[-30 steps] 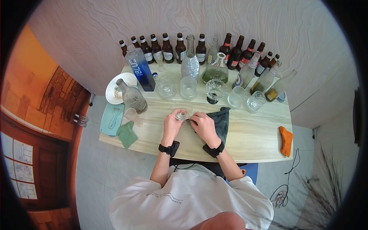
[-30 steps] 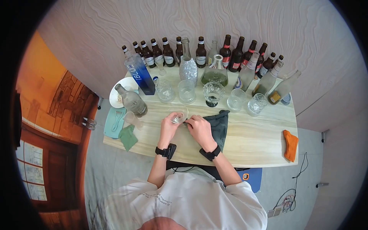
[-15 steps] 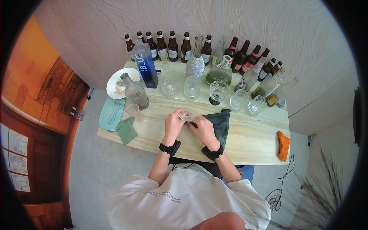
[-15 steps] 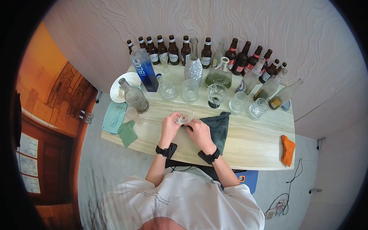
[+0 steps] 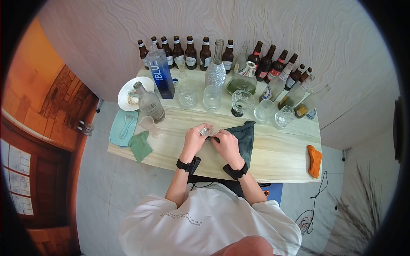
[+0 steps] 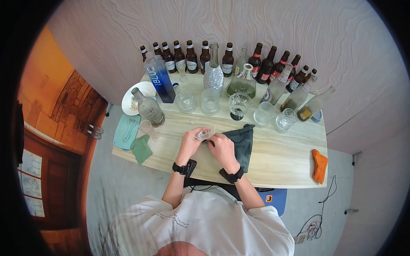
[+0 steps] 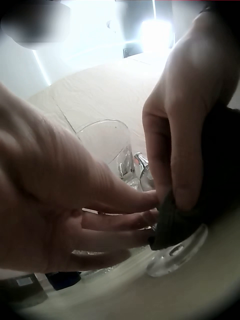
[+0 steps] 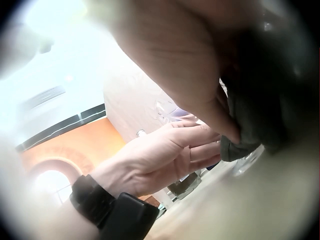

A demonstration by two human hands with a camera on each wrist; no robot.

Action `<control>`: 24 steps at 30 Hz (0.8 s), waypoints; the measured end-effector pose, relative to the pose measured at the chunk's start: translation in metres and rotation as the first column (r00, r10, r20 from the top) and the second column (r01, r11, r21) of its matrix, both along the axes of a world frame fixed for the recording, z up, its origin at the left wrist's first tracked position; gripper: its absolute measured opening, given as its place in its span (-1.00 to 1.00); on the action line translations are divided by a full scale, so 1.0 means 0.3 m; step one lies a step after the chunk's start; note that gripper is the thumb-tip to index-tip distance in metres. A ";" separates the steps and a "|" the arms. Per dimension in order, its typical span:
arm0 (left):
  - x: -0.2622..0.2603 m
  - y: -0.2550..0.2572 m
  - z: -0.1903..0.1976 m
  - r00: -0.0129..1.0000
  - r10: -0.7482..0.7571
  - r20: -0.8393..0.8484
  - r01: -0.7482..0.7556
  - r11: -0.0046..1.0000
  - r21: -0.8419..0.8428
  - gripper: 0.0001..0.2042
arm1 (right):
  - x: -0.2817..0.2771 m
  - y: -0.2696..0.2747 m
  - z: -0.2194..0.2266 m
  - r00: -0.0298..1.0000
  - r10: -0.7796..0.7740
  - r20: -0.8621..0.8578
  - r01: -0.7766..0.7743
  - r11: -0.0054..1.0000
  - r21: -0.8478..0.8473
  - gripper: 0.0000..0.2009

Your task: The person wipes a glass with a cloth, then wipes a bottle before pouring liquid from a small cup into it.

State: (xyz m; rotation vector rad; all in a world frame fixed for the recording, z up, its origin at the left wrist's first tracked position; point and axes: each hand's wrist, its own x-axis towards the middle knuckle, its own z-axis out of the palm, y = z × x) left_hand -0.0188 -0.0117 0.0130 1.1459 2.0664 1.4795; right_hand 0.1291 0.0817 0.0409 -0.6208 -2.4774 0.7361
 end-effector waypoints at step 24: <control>-0.020 -0.022 -0.010 0.999 0.053 0.004 -0.053 0.997 -0.053 -0.77 | 0.000 -0.030 -0.037 1.000 -0.014 -0.013 0.014 1.000 0.017 -0.85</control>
